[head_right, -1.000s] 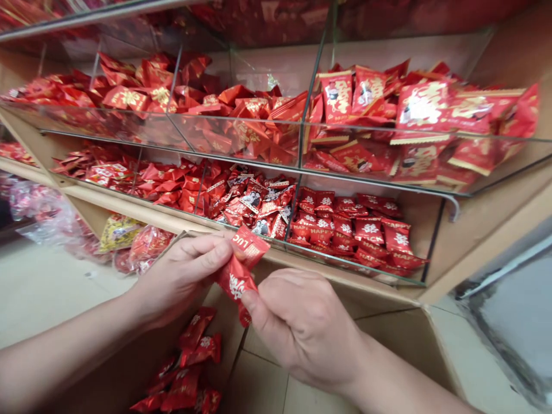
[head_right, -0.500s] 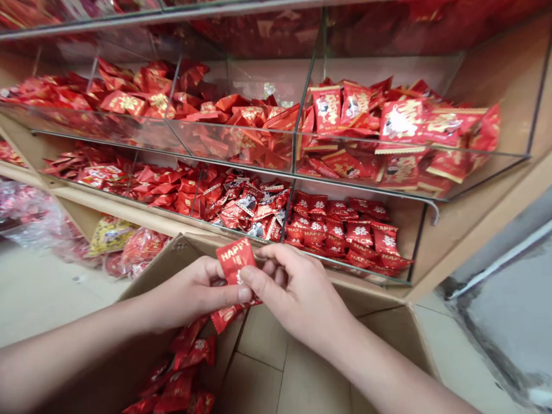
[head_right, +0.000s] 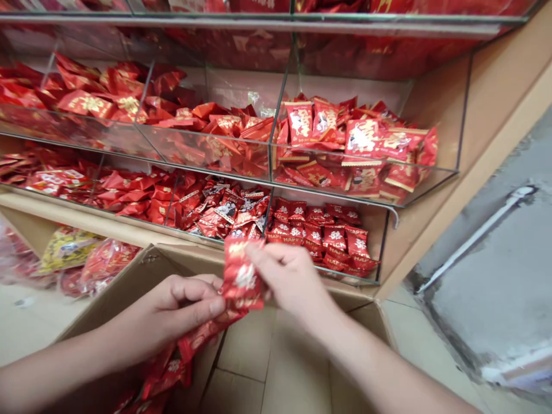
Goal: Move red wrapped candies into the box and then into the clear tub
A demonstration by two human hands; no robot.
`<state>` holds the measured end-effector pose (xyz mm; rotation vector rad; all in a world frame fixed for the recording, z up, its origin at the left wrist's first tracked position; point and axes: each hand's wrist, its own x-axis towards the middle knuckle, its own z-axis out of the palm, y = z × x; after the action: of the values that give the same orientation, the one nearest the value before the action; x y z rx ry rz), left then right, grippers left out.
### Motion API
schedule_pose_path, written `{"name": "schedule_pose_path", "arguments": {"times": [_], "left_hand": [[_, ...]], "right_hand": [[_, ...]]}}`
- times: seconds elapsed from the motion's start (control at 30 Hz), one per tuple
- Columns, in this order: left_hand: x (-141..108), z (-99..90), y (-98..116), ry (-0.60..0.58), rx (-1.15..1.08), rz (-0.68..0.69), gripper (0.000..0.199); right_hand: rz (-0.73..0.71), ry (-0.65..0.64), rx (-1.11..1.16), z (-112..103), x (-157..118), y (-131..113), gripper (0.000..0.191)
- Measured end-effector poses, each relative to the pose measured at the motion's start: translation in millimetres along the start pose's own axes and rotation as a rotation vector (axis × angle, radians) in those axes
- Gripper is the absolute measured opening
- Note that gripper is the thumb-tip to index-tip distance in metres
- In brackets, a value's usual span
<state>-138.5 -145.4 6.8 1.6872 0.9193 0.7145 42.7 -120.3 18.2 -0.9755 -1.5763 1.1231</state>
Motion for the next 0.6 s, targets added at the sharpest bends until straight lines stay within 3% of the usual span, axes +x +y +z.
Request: {"name": "schedule_pose_path", "arguments": {"times": [0.1, 0.17, 0.33, 0.47, 0.6], "left_hand": [[2.2, -2.2, -3.0, 0.004, -0.056, -0.044, 0.026], [2.1, -1.1, -6.7, -0.036, -0.114, -0.094, 0.026], [0.4, 5.0, -16.6, -0.095, -0.292, -0.112, 0.050], [0.3, 5.4, -21.5, -0.120, -0.305, -0.119, 0.046], [0.3, 4.7, -23.1, -0.125, -0.312, -0.126, 0.046]], "right_hand": [[-0.083, 0.289, -0.142, -38.1, 28.6, 0.0, 0.041], [-0.080, 0.376, -0.348, -63.3, 49.1, 3.9, 0.041], [0.124, 0.388, -0.529, -92.3, 86.2, 14.4, 0.025], [0.188, 0.384, -0.641, -96.4, 101.4, 19.5, 0.018], [0.328, 0.267, -0.854, -99.8, 104.7, 27.0, 0.016]]}}
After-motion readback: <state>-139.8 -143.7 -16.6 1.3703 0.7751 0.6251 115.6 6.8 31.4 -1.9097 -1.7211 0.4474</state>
